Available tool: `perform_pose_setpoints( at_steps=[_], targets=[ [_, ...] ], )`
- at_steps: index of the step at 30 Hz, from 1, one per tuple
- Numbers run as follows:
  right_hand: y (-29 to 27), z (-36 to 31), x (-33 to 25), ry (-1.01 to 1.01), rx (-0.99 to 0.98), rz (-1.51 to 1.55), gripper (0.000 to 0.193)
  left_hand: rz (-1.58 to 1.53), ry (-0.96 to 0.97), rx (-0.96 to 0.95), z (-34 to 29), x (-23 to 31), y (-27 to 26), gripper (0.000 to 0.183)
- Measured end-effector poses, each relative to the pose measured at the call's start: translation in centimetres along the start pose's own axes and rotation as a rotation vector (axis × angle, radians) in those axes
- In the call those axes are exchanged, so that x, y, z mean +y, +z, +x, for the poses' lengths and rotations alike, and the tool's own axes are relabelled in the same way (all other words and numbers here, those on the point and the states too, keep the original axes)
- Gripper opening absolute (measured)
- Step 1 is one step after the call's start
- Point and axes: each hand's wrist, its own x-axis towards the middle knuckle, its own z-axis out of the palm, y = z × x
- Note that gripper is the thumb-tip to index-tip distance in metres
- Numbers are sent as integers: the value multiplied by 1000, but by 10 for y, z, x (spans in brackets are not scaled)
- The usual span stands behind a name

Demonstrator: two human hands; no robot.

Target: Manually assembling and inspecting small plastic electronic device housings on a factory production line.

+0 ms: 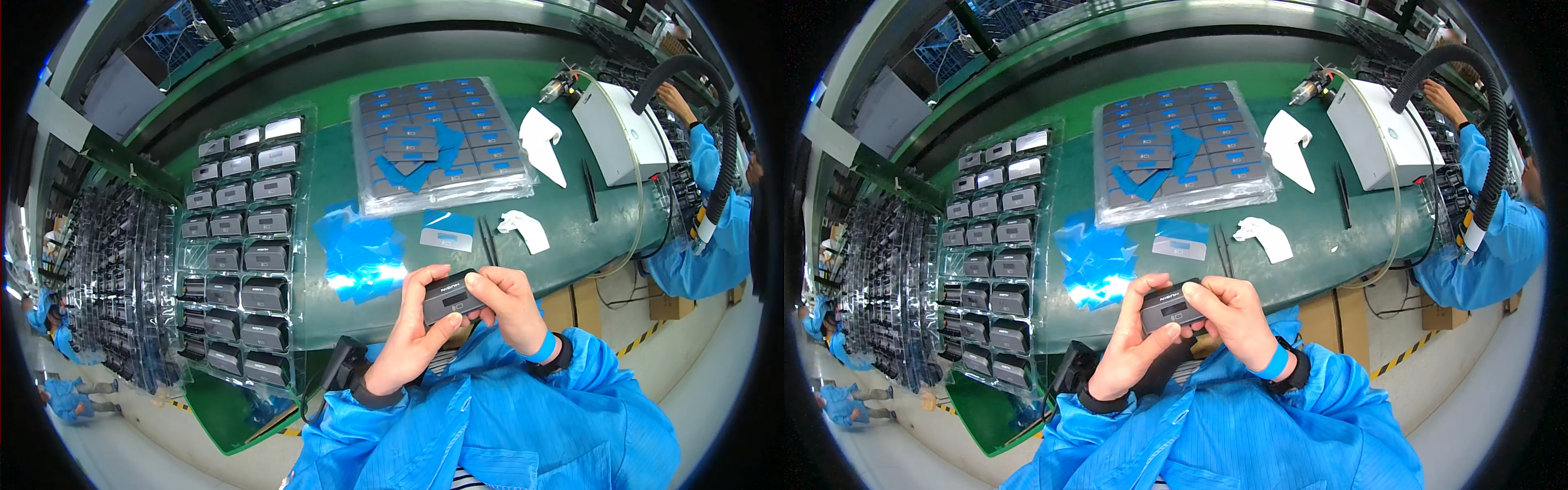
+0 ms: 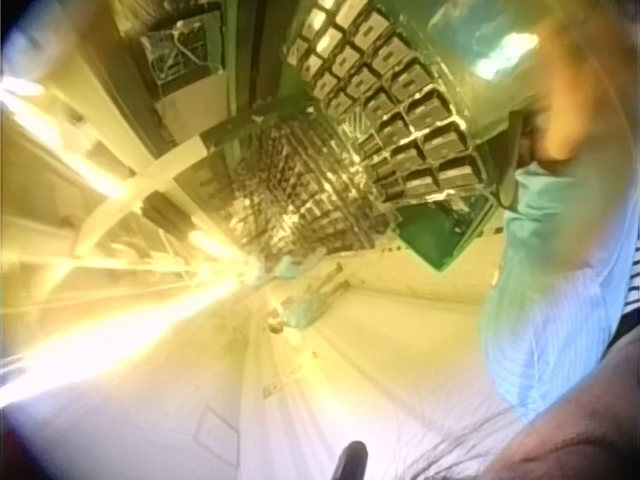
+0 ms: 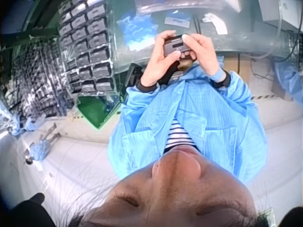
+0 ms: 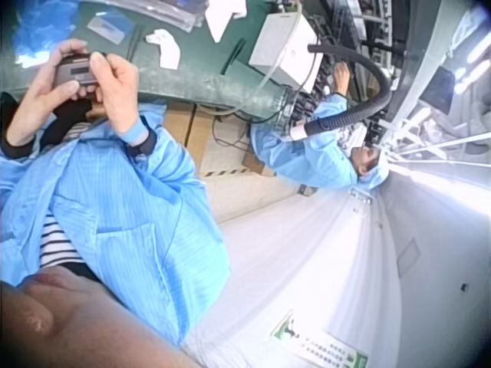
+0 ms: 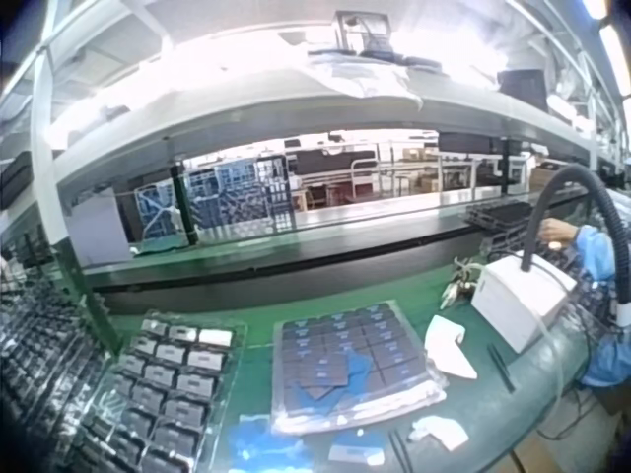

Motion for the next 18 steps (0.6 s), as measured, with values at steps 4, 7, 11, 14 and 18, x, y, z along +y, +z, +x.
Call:
perform_pose_setpoints(
  at_steps=[4,7,11,14,18],
  targets=[
    [-2,0,-4,-71,30,70,34,-245,-71,96,-3,5,-6,44],
    [-4,-2,0,-69,51,-68,29,-93,-103,103,-3,10,-4,42],
    [16,-1,-7,-284,155,-285,40,134,88,177,-1,2,7,42],
    [17,1,-5,-282,124,-221,37,64,91,262,-3,9,13,40],
    [4,-1,-12,-16,-52,-100,35,-179,-28,274,-5,14,6,37]
  ],
)
